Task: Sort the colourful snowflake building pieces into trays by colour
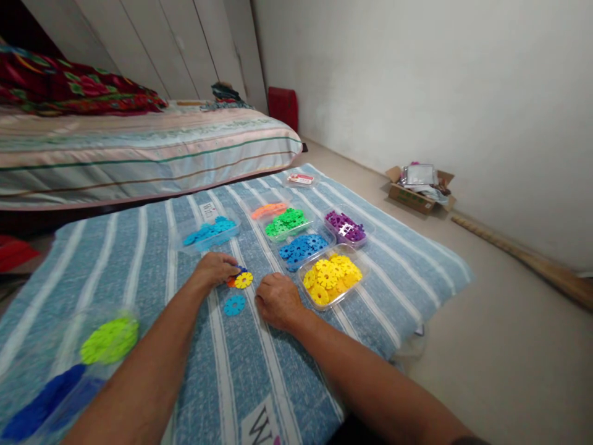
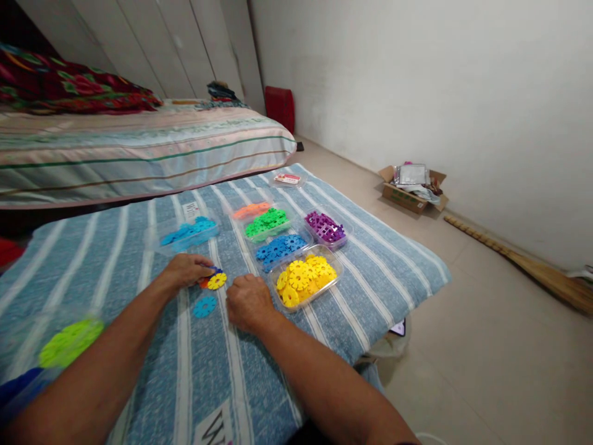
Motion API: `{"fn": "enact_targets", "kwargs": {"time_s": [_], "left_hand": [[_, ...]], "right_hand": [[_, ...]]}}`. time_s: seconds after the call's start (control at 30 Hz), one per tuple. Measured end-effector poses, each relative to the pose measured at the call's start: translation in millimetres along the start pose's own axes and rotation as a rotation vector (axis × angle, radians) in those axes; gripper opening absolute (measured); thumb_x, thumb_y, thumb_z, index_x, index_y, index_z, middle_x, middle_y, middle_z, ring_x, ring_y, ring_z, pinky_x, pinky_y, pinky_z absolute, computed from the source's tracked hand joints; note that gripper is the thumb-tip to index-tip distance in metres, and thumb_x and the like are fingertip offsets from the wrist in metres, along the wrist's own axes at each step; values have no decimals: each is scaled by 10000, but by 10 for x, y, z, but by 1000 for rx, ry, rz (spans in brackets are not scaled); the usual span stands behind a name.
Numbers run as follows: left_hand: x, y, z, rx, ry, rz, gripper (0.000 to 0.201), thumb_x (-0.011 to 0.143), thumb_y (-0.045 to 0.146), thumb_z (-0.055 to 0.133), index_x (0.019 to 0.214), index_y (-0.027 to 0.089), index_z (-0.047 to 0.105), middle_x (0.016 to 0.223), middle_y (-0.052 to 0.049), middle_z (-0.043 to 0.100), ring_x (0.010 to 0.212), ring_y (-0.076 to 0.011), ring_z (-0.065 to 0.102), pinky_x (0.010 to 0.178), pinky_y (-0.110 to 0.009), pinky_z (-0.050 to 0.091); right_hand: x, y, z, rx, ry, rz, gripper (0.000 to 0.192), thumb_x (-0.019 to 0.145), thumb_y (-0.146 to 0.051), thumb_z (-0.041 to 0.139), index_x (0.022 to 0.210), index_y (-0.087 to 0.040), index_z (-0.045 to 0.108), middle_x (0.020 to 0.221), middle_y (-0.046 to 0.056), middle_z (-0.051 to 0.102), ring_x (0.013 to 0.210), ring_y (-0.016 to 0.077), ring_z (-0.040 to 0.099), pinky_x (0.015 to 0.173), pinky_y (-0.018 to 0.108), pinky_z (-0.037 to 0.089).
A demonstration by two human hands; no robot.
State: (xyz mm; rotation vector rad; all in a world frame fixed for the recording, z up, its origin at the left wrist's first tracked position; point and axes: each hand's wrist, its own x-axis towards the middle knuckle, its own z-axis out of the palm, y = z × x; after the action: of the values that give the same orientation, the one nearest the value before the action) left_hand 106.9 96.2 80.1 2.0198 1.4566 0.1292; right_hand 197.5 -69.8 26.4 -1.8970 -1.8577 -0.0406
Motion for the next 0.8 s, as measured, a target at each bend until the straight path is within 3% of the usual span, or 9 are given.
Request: {"fn": "enact_targets", "kwargs": {"time_s": [0.1, 0.43, 0.8], "left_hand": [[-12, 3, 5, 42, 15, 2, 85, 562, 208, 643, 628, 165, 609, 501, -4, 597, 492, -157, 569, 444, -222, 424], [-21, -8, -17, 203, 54, 65, 94, 548, 265, 627, 532, 180, 591, 483, 6, 577, 526, -161, 555, 466, -229, 359], [-40, -36, 1, 310, 84, 100, 113, 572, 307, 629, 563, 196, 605, 522, 13, 592, 560, -163, 559, 487, -240, 329]], "right_hand": [[0, -2, -11, -2, 1, -2, 150, 860, -225, 492, 824, -169, 626, 893, 56, 598, 872, 184, 495, 728, 308, 351], [1, 3, -23, -6, -10, -2, 152, 857, -232, 491, 826, -173, 628, 894, 55, 596, 871, 186, 497, 713, 307, 353], [3, 12, -21, -4, -8, -5, 158, 867, -226, 487, 825, -173, 629, 891, 53, 601, 871, 183, 498, 730, 307, 358]]}}
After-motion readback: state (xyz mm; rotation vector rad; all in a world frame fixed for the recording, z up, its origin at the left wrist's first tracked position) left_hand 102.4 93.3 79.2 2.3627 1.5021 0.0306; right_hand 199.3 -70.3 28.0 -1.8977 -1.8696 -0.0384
